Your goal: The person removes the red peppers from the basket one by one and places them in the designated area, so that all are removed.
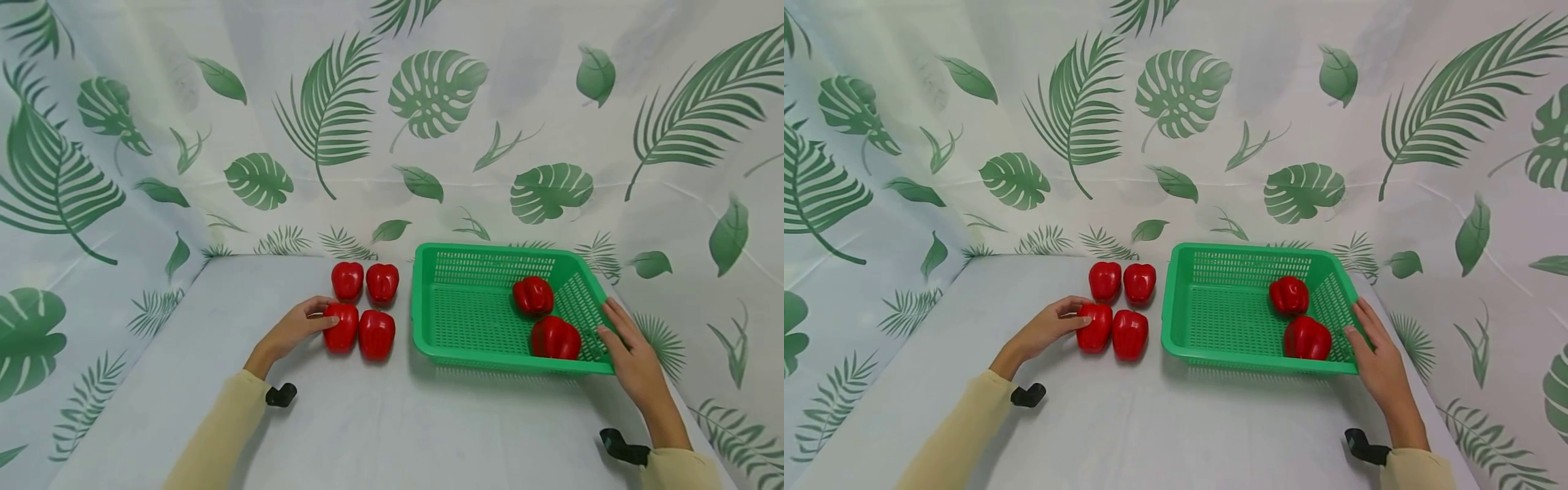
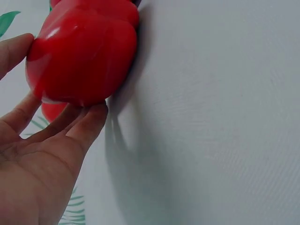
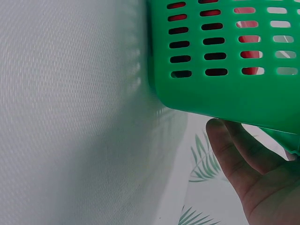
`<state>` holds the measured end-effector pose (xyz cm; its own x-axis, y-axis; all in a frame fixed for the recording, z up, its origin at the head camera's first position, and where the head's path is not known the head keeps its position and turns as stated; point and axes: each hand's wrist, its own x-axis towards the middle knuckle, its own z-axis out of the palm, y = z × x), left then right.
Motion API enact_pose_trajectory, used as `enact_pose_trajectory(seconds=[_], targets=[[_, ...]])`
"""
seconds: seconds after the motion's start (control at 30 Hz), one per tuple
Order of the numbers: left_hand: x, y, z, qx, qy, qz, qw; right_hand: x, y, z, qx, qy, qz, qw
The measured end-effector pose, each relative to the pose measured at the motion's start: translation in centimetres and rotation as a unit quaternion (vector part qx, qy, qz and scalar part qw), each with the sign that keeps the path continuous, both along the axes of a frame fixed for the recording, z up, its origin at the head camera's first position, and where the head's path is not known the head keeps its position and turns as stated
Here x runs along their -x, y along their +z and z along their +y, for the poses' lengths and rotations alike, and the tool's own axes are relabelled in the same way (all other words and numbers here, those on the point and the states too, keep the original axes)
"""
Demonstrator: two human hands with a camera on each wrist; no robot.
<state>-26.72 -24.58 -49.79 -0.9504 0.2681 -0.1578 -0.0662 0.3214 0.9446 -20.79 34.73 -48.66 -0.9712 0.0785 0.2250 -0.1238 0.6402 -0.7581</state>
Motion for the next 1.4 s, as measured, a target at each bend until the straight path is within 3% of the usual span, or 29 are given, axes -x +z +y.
enact_pose_trajectory(seconds=[0.2,0.53,0.7,0.87,1.03,1.2,1.4], targets=[[-0.1,0.0,0.1,-0.007,0.007,-0.005,0.9999,0.0,0.2,-0.2,0.001,0.002,0.003,1.0],[0.4,0.3,0.0,-0.003,-0.008,-0.022,0.9997,0.2,0.0,-0.2,0.001,-0.001,0.003,1.0],[0.7,0.9,-0.1,-0.006,0.02,-0.022,0.9995,0.1,0.0,-0.2,0.002,-0.001,0.001,1.0],[1.2,2.2,0.1,-0.008,0.063,-0.001,0.998,0.1,0.1,-0.3,0.001,-0.003,0.001,1.0],[2.0,3.9,0.7,-0.005,0.08,0.024,0.9965,0.0,0.1,-0.2,0.002,-0.005,-0.004,1.0],[2.9,5.4,1.9,-0.044,0.074,0.043,0.9953,0.0,0.0,-0.1,0.0,-0.003,-0.007,1.0],[3.7,7.4,4.9,-0.104,0.042,0.054,0.9922,-0.1,0.2,-0.1,0.0,-0.004,-0.007,1.0]])
